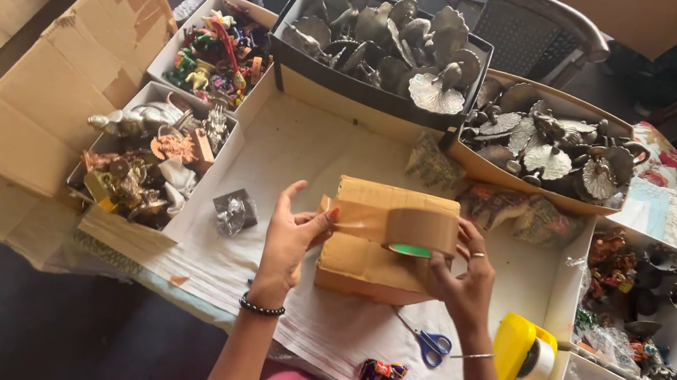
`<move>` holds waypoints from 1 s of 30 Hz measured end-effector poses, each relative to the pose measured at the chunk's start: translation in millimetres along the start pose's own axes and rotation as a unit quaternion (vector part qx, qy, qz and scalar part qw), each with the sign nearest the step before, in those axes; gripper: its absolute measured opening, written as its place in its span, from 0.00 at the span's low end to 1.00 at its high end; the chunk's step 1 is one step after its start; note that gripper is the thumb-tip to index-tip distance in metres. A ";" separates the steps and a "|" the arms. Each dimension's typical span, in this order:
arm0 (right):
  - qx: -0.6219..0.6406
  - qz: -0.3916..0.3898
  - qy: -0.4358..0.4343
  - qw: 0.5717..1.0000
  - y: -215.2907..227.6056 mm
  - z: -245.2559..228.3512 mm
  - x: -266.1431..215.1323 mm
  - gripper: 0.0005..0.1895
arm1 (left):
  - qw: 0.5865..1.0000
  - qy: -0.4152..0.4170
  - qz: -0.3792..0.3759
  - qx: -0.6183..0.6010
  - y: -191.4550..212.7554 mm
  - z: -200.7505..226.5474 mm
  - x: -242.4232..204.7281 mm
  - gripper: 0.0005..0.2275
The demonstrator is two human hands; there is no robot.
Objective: The person tapes a small cardboard box using a roll of brown packing tape and scissors. They apply tape to the seams, cut the tape with scissors, and smooth it down. The person then places the sealed box into a larger cardboard box.
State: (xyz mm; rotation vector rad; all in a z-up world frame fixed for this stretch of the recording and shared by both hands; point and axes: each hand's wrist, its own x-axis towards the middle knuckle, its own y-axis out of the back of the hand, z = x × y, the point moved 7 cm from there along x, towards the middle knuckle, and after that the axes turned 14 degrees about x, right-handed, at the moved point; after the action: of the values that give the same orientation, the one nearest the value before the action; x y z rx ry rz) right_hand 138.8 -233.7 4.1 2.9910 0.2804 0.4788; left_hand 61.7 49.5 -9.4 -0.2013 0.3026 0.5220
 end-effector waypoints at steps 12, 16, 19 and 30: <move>-0.173 0.175 -0.051 0.968 -23.1 11.8 -13.7 0.27 | 0.988 0.086 -0.090 -0.089 20.9 -51.2 46.2 0.13; -0.321 0.191 -0.075 0.925 -37.6 2.8 -17.9 0.26 | 0.989 0.094 -0.088 -0.066 27.9 -59.4 56.9 0.14; -0.318 0.181 -0.005 0.931 -47.2 11.3 -24.7 0.20 | 0.985 0.108 -0.112 -0.069 33.1 -59.3 59.0 0.16; 0.064 0.359 0.083 0.927 -56.8 -42.4 -21.8 0.15 | 0.982 0.089 -0.126 -0.109 32.3 -49.3 37.4 0.11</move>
State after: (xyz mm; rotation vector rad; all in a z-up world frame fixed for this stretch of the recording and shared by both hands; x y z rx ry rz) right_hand 95.6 -179.6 30.4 3.0940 -0.8377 0.7945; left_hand 64.5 81.1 -71.6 -0.4937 0.3891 0.2851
